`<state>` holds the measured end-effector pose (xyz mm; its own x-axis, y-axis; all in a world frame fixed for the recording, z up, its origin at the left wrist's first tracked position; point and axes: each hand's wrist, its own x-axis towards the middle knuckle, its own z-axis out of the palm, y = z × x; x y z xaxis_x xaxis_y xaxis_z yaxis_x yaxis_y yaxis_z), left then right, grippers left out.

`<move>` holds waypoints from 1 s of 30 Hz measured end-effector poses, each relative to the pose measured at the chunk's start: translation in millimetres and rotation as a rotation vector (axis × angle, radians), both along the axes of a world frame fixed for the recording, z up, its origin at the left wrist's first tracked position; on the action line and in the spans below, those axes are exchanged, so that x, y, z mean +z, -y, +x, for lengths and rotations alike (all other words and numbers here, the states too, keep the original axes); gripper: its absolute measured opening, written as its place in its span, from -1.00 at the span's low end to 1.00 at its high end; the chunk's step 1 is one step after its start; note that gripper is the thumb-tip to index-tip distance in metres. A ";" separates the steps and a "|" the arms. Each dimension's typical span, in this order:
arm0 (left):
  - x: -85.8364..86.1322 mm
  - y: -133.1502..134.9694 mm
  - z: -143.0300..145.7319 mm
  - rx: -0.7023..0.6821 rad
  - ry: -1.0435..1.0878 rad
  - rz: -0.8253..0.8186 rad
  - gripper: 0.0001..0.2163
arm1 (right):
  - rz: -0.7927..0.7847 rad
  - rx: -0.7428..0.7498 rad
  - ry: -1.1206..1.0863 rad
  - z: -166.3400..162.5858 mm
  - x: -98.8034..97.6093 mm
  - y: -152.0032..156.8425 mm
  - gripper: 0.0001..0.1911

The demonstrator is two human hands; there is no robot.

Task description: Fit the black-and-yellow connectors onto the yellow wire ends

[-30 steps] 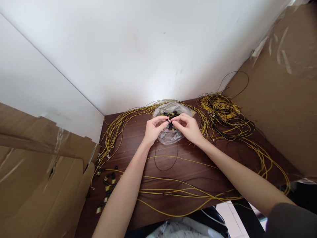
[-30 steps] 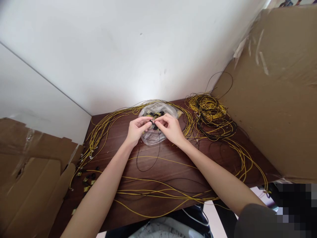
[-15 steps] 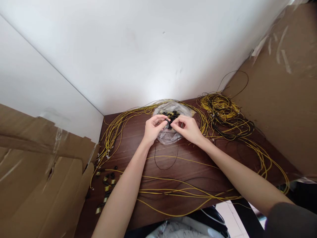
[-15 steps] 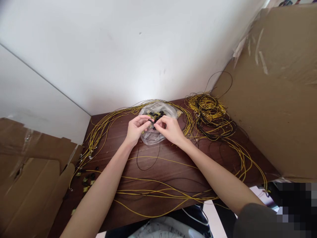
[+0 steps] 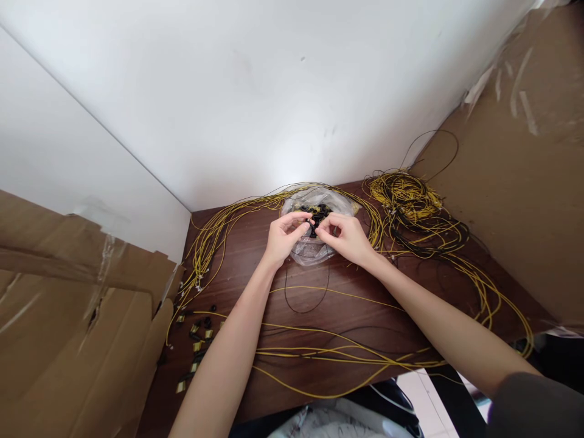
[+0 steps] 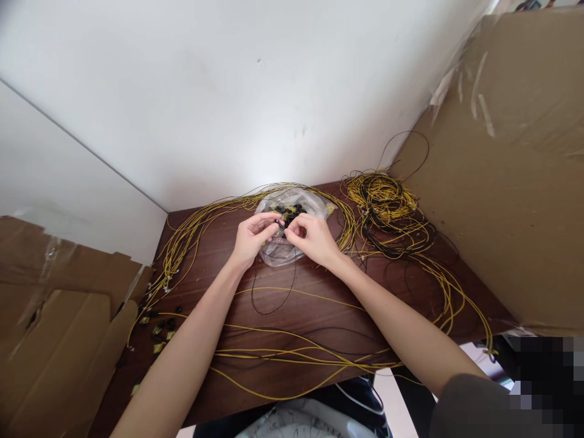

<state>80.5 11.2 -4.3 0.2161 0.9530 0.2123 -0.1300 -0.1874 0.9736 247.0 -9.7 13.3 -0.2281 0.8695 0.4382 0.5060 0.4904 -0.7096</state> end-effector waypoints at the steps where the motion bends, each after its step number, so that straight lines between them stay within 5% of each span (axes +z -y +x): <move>1: 0.0 0.0 0.0 -0.001 0.001 -0.002 -0.77 | 0.002 0.000 0.001 0.0 -0.1 0.1 -0.86; 19: -0.8 0.4 0.3 -0.003 -0.045 0.021 -0.81 | -0.015 -0.084 -0.158 2.1 -0.5 -1.4 -0.89; 30: -1.6 -0.6 1.0 0.005 -0.069 0.017 -0.81 | 0.016 -0.003 -0.205 4.1 -1.5 -3.3 -0.85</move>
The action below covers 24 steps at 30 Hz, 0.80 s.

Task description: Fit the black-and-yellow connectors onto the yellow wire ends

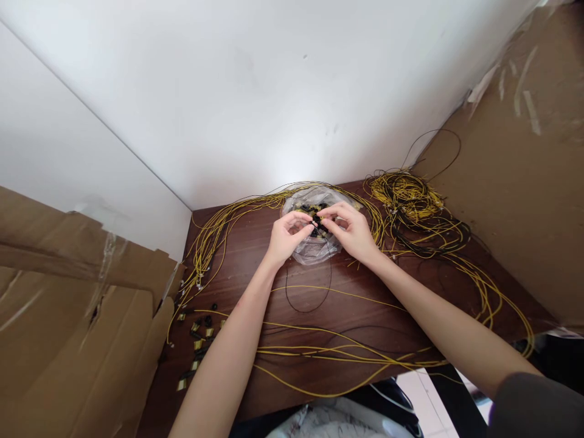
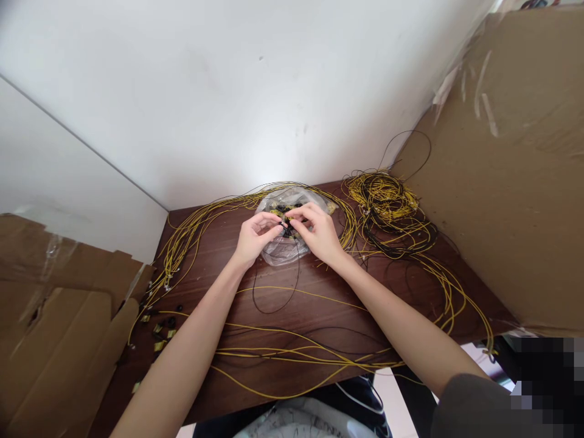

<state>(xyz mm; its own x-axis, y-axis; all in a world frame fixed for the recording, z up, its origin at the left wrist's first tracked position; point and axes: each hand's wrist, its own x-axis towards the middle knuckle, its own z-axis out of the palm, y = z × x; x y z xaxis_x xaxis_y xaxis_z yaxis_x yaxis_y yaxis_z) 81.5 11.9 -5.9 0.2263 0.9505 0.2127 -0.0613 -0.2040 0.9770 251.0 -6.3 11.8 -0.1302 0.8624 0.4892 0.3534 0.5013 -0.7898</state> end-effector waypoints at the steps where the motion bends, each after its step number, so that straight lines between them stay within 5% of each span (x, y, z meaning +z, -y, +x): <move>1: 0.7 0.3 0.0 -0.001 0.005 -0.007 -0.81 | -0.001 0.004 0.002 0.1 0.2 0.1 -0.85; 24: 0.6 0.2 -0.8 0.007 -0.008 -0.011 -0.80 | 0.056 -0.004 0.067 -2.0 0.7 3.4 -0.92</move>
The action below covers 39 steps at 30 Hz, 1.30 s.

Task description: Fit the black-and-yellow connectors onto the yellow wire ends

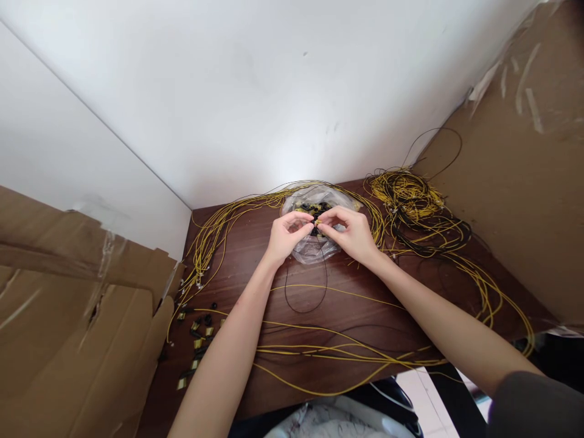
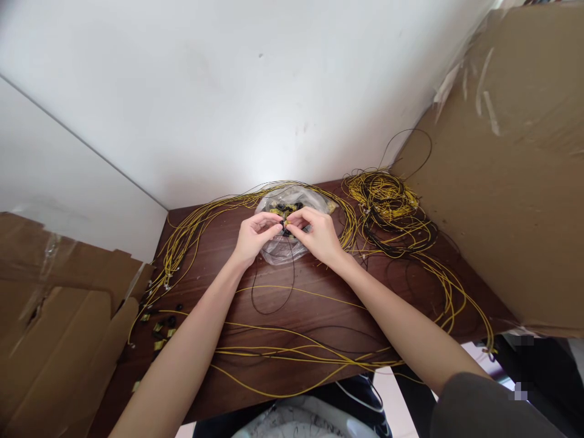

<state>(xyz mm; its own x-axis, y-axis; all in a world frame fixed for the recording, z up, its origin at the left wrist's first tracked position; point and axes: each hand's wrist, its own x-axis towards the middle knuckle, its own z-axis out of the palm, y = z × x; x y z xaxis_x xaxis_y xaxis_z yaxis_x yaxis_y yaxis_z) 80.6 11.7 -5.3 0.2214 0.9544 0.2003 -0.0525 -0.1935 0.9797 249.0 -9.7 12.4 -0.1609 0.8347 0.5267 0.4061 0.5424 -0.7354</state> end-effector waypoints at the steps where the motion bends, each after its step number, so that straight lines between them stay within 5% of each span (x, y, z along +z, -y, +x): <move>1: -0.1 -0.1 0.1 0.001 0.000 -0.002 -0.80 | 0.004 0.002 0.006 -0.1 0.5 0.2 -0.93; 39: -0.3 0.8 0.9 0.039 0.028 -0.125 -0.83 | 0.137 0.034 0.077 1.8 -3.3 -1.8 -0.90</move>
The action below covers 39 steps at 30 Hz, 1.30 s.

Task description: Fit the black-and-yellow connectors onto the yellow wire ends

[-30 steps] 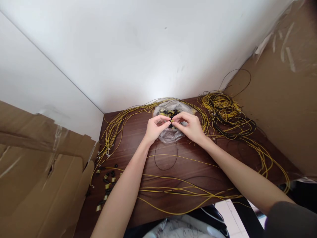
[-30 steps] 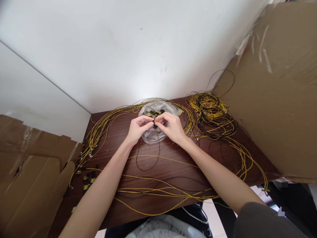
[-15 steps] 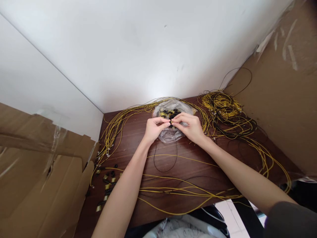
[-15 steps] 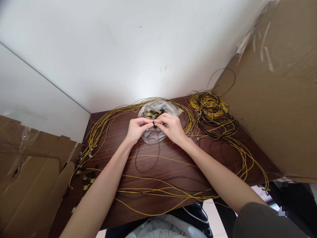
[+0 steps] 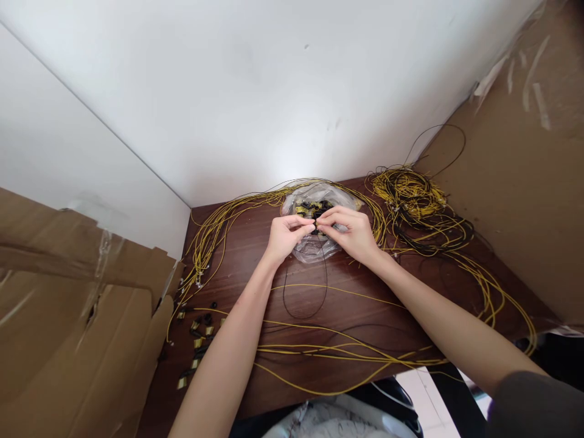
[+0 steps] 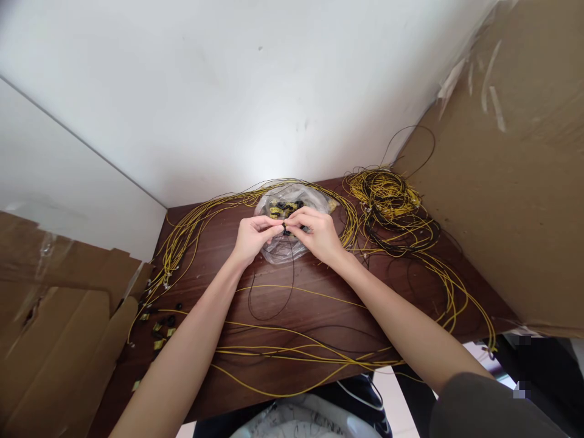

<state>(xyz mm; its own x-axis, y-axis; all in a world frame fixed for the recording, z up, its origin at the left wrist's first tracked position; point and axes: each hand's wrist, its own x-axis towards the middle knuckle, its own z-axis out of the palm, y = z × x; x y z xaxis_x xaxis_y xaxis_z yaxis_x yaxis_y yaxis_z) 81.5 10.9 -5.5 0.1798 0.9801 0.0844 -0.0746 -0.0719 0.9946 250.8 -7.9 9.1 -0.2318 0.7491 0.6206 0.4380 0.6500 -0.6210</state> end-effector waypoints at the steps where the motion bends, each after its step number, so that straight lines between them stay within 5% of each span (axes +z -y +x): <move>1: -0.1 -0.1 -0.1 -0.001 0.001 0.002 -0.83 | 0.006 0.004 0.000 0.0 0.0 -0.2 -0.91; 27: 4.5 0.2 0.3 -0.050 -0.025 -0.084 -0.80 | 0.141 0.028 0.014 -3.6 -12.9 -1.3 -0.87; 39: -6.1 -1.0 2.2 -0.031 -0.051 -0.025 -0.89 | 0.077 0.012 0.044 -3.2 -15.5 -3.3 -0.88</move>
